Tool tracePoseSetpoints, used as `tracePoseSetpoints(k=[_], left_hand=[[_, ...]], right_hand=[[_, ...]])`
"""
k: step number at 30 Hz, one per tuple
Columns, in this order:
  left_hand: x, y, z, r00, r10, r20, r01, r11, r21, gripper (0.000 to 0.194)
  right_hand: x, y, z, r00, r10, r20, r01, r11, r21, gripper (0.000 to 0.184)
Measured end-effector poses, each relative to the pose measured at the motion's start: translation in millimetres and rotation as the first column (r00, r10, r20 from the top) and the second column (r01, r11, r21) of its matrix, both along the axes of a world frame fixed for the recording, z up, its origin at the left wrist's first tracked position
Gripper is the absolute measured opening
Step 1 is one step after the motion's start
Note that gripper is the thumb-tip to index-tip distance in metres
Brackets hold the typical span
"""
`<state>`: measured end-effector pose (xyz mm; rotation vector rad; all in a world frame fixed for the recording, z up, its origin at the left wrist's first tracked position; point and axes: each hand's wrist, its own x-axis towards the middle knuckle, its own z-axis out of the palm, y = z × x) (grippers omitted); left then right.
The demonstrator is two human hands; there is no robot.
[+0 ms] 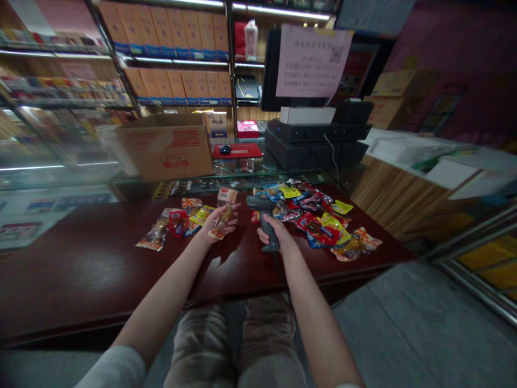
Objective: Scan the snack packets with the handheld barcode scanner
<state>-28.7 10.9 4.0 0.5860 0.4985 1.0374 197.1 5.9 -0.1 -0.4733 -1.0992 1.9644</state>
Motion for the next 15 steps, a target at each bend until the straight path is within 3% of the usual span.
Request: tracePoseSetpoints(k=[4, 7, 15], left_hand=[[3, 4, -9.4, 0.969, 0.035, -0.243, -0.038, 0.999, -0.009, 0.046], [7, 3, -12.1, 0.922, -0.007, -0.388, -0.016, 0.998, -0.057, 0.049], [12, -7, -2.6, 0.853, -0.033, -0.522, -0.004, 0.998, -0.070, 0.035]], right_hand=[[-7, -7, 2.7, 0.999, -0.032, 0.014, 0.031, 0.999, 0.032, 0.031], [-9, -10, 3.2, 0.999, -0.030, 0.023, 0.028, 0.998, 0.061, 0.029], [-9, -12, 3.3, 0.997, -0.021, 0.077, 0.018, 0.999, 0.037, 0.027]])
